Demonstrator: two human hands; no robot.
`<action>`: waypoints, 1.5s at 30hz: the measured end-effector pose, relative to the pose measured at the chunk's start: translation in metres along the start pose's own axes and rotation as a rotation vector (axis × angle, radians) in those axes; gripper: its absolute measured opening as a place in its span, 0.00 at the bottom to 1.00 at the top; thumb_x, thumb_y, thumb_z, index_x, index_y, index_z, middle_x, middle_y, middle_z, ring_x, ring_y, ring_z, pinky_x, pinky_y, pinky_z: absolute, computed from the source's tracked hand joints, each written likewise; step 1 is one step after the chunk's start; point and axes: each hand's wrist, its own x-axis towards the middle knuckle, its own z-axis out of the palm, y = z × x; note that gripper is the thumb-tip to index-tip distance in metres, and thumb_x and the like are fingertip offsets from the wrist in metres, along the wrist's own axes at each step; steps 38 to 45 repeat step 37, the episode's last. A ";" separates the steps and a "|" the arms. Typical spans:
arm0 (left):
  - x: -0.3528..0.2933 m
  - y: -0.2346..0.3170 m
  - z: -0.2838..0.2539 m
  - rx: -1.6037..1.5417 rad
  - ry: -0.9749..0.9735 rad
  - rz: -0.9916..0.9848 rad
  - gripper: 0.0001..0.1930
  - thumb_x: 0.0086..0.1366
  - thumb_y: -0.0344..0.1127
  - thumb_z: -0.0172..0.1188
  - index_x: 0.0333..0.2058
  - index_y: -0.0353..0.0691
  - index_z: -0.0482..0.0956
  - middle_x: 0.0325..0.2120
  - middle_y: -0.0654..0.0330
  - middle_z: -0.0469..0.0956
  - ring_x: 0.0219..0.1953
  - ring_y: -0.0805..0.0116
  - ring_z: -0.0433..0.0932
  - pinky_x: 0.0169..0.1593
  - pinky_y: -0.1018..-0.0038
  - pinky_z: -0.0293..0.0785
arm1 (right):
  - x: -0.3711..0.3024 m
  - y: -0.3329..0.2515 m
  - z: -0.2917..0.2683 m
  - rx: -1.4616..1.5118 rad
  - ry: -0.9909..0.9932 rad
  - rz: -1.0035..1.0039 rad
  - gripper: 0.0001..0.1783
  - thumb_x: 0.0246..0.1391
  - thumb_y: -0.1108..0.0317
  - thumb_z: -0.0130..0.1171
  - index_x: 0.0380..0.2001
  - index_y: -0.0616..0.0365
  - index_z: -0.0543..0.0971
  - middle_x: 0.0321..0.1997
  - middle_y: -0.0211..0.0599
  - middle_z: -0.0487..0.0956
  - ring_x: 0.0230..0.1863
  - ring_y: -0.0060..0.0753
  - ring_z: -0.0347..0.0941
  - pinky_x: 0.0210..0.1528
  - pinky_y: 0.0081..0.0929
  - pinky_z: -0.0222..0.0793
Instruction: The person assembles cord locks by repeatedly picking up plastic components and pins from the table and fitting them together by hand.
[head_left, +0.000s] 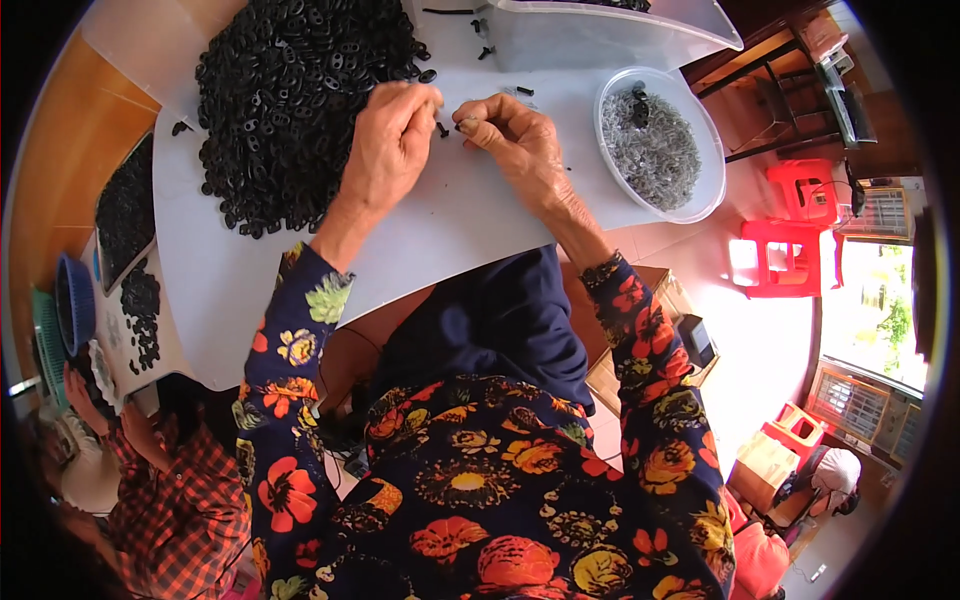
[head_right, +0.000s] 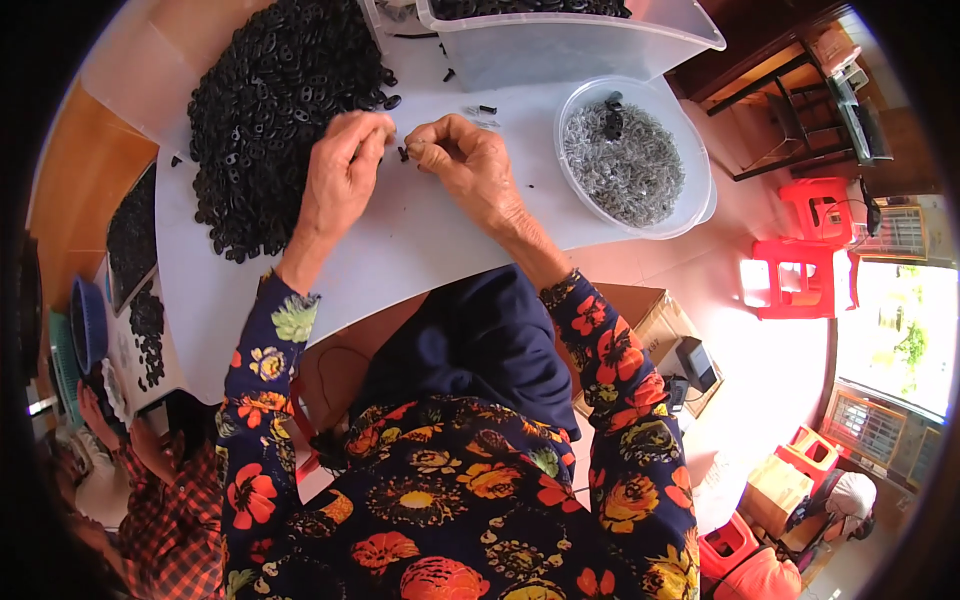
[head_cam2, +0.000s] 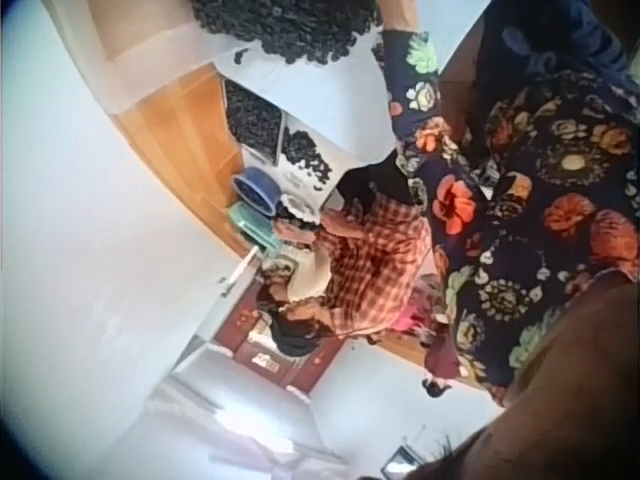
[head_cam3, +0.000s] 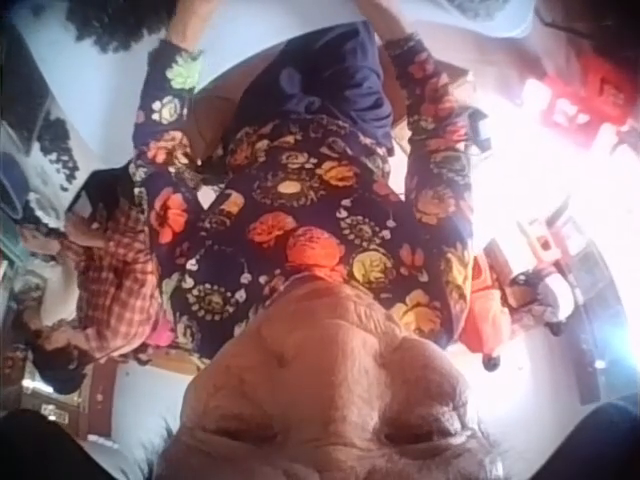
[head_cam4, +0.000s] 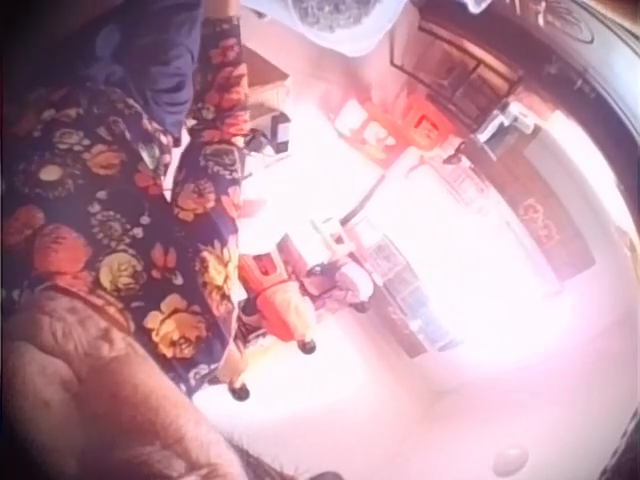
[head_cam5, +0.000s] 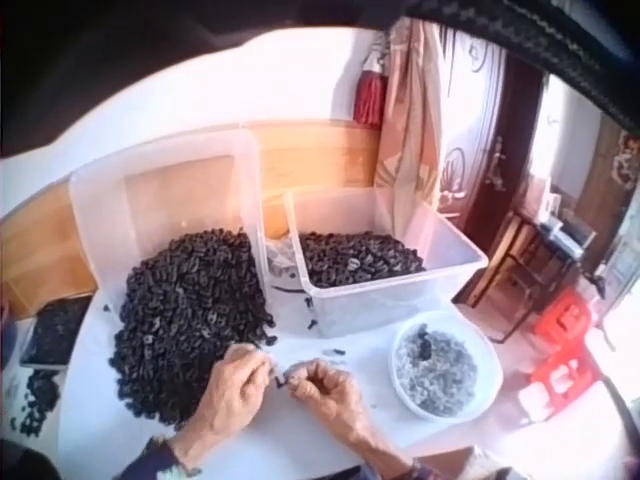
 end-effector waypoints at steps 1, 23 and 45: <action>0.011 -0.003 0.001 0.000 -0.003 0.005 0.06 0.58 0.24 0.53 0.35 0.34 0.75 0.25 0.56 0.74 0.33 0.57 0.73 0.39 0.69 0.72 | -0.001 0.001 -0.003 0.026 0.031 0.012 0.09 0.57 0.69 0.59 0.32 0.65 0.75 0.29 0.32 0.78 0.27 0.18 0.71 0.36 0.18 0.71; 0.050 -0.028 0.009 0.417 -0.396 0.202 0.06 0.53 0.25 0.56 0.30 0.31 0.71 0.35 0.49 0.72 0.44 0.51 0.68 0.51 0.61 0.68 | -0.002 0.005 -0.002 0.072 -0.023 0.035 0.11 0.57 0.65 0.59 0.33 0.65 0.78 0.27 0.29 0.76 0.26 0.17 0.69 0.31 0.18 0.69; 0.034 -0.012 0.003 0.448 -0.184 0.256 0.08 0.52 0.28 0.60 0.29 0.34 0.69 0.32 0.54 0.71 0.44 0.56 0.68 0.53 0.63 0.66 | -0.002 0.005 -0.004 0.222 0.070 0.065 0.09 0.59 0.67 0.57 0.37 0.61 0.78 0.27 0.30 0.77 0.28 0.19 0.70 0.34 0.18 0.68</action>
